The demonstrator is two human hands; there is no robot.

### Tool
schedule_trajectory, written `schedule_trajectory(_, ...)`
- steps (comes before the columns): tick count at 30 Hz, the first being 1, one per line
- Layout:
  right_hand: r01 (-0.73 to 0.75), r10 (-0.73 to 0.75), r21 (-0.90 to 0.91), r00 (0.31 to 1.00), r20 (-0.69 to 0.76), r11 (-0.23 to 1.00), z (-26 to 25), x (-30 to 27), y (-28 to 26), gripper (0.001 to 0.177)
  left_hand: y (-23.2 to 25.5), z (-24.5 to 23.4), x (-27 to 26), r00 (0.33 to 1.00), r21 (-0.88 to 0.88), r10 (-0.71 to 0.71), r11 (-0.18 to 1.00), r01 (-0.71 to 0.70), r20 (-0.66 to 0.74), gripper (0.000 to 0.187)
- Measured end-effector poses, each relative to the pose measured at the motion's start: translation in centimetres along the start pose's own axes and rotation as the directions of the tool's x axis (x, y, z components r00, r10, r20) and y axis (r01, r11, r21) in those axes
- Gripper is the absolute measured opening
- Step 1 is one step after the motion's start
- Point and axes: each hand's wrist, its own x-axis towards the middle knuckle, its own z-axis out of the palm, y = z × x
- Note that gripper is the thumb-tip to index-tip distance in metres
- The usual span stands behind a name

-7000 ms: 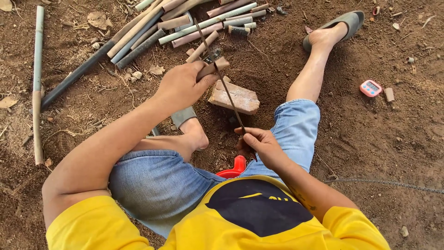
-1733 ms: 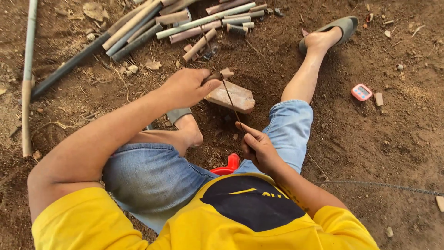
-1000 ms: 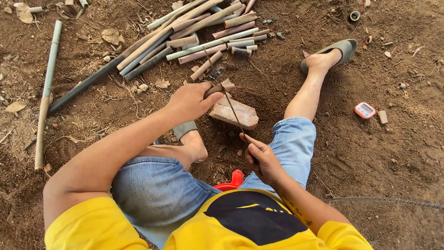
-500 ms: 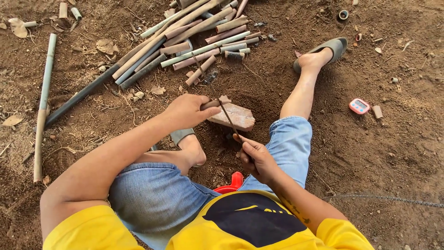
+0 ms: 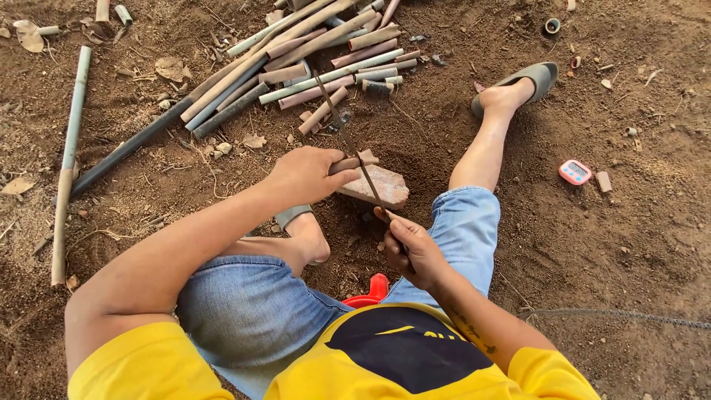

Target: The person sits on the ground and uses a sharpening stone to sharpen a thin metal rod. They hold the rod with both hands and rub it against the stone repeatedly. The person occasionally pauses to inspect the rod before continuing the sharpening process.

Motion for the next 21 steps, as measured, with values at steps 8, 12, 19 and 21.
schedule_trajectory(8, -0.015, 0.015, -0.024, 1.000, -0.006, 1.000, -0.3, -0.4, 0.3, 0.048, -1.8, 1.0, 0.7, 0.989, -0.098, -0.145, 0.985, 0.143, -0.011, 0.052)
schedule_trajectory(12, -0.046, 0.045, -0.026, 0.999, -0.030, 0.999, 0.8, 0.3, -0.2, 0.050, -0.5, 0.0, -0.2, 0.998, -0.046, -0.060, 0.997, 0.061, 0.006, 0.057)
schedule_trajectory(19, 0.008, -0.020, -0.136, 0.996, -0.086, 0.991, -1.6, -0.1, 1.8, 0.045, -3.9, 3.0, 1.9, 0.973, 0.061, -0.115, 0.990, 0.130, -0.200, 0.036)
schedule_trajectory(21, -0.018, -0.001, -0.152, 0.993, -0.121, 0.988, -0.5, 0.4, 0.6, 0.047, -2.7, 2.5, 1.6, 0.983, 0.023, -0.144, 0.989, 0.148, -0.113, 0.034)
